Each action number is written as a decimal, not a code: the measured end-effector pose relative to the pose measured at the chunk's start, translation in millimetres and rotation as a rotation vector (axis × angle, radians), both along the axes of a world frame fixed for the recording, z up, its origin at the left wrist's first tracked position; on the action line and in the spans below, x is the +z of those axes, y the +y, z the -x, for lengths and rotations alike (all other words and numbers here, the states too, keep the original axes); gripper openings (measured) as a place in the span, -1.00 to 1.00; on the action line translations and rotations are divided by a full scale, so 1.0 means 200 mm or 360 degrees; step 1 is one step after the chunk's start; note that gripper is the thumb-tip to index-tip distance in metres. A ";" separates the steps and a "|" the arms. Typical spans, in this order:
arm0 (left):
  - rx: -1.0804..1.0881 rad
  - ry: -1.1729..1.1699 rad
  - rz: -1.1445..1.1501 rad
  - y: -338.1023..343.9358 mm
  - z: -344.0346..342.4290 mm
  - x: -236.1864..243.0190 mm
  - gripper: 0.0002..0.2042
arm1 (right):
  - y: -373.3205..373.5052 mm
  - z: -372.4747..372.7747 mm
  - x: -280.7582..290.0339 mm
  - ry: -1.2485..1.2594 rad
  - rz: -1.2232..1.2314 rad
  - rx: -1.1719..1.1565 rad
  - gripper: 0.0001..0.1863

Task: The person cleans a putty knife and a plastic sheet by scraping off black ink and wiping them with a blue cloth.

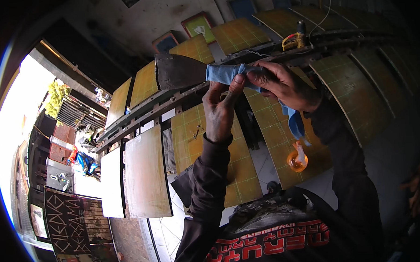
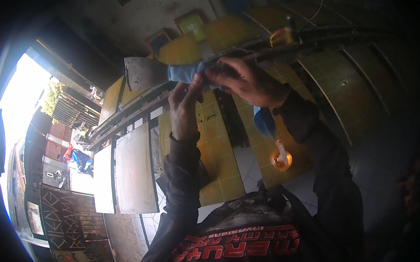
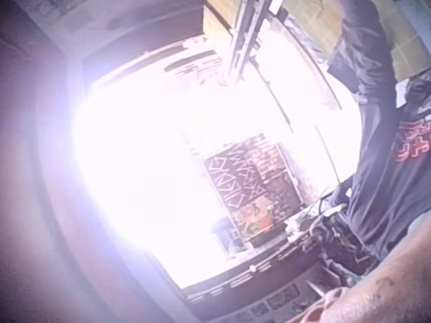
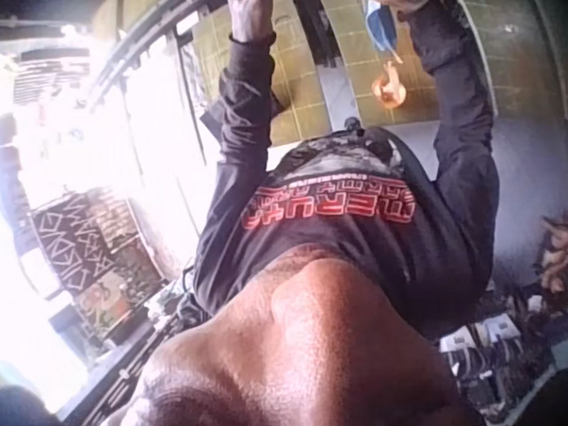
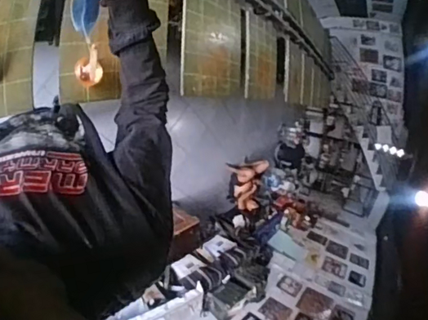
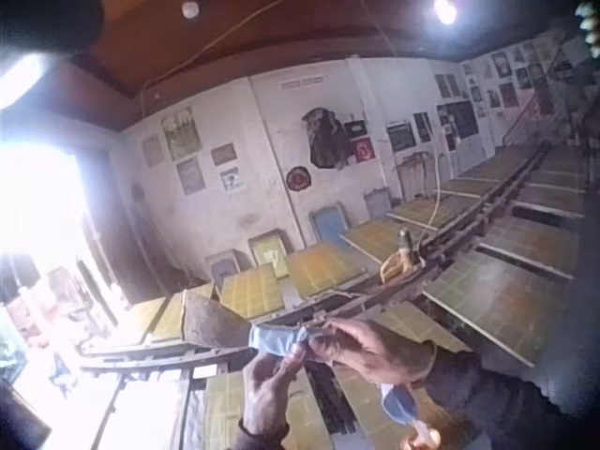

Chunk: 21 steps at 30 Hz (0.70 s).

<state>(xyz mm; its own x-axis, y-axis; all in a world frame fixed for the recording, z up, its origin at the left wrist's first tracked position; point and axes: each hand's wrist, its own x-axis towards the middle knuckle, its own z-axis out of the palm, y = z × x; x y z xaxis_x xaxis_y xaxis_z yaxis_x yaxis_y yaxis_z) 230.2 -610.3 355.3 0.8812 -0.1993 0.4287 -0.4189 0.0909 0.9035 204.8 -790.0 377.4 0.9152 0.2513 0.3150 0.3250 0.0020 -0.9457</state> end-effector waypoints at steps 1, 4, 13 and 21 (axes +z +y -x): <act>-0.0005 0.0064 -0.0217 0.02 0.02 0.01 -0.69 | 0.02 0.01 0.00 -0.0029 -0.0039 -0.0084 -0.61; -0.0253 0.0102 -0.0887 0.09 0.12 0.13 -0.58 | -0.06 -0.03 -0.04 -0.0262 0.0144 -0.0120 -0.59; -0.0243 -0.0692 -0.1317 0.06 0.09 0.27 -0.57 | -0.06 0.06 0.02 -0.0162 0.0276 0.0137 -0.64; -0.0518 -0.0868 -0.1311 0.13 0.03 0.25 -0.60 | -0.29 0.06 0.15 -0.0102 0.0545 0.0341 -0.75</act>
